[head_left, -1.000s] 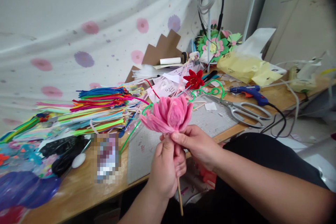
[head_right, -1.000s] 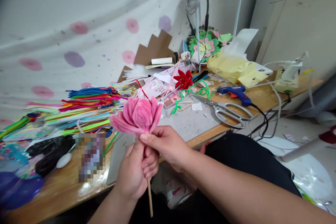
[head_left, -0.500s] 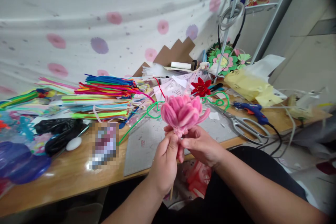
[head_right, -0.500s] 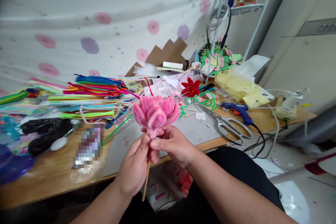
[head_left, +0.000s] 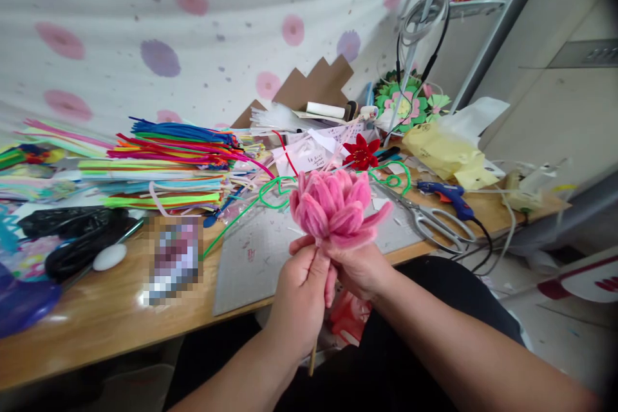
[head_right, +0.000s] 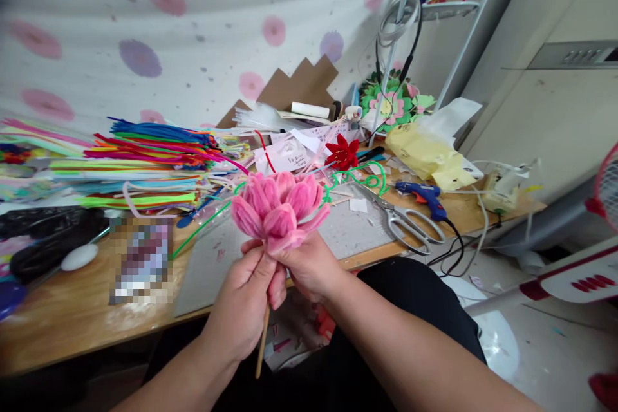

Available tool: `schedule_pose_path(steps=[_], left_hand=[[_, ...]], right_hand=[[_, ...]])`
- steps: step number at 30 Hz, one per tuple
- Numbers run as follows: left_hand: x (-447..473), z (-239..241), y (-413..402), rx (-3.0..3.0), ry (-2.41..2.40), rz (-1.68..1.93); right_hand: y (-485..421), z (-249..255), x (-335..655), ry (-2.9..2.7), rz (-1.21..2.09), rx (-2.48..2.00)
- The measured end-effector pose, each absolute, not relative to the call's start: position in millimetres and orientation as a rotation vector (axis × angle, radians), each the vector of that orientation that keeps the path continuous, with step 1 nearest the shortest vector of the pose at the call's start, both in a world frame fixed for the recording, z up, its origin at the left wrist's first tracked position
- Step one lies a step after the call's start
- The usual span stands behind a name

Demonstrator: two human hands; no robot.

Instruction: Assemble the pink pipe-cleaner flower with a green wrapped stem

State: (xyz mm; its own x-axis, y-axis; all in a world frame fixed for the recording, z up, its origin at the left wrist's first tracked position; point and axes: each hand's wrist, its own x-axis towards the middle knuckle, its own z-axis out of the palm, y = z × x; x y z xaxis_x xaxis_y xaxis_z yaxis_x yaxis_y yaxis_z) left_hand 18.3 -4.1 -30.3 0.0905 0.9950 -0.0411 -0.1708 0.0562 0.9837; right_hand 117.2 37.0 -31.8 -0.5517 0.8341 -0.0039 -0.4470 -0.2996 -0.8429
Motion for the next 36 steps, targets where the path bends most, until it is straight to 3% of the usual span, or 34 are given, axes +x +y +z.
schedule_pose_path(steps=[9, 26, 36], left_hand=[[10, -5, -3, 0.564, 0.719, 1.132], [24, -11, 3, 0.829, 0.943, 1.203], [20, -3, -1, 0.698, 0.706, 1.312]], right_hand=[[42, -24, 126, -1.065, 1.909, -0.405], [44, -25, 117, -0.955, 1.768, -0.431], [50, -29, 124, -1.052, 1.78, -0.339]])
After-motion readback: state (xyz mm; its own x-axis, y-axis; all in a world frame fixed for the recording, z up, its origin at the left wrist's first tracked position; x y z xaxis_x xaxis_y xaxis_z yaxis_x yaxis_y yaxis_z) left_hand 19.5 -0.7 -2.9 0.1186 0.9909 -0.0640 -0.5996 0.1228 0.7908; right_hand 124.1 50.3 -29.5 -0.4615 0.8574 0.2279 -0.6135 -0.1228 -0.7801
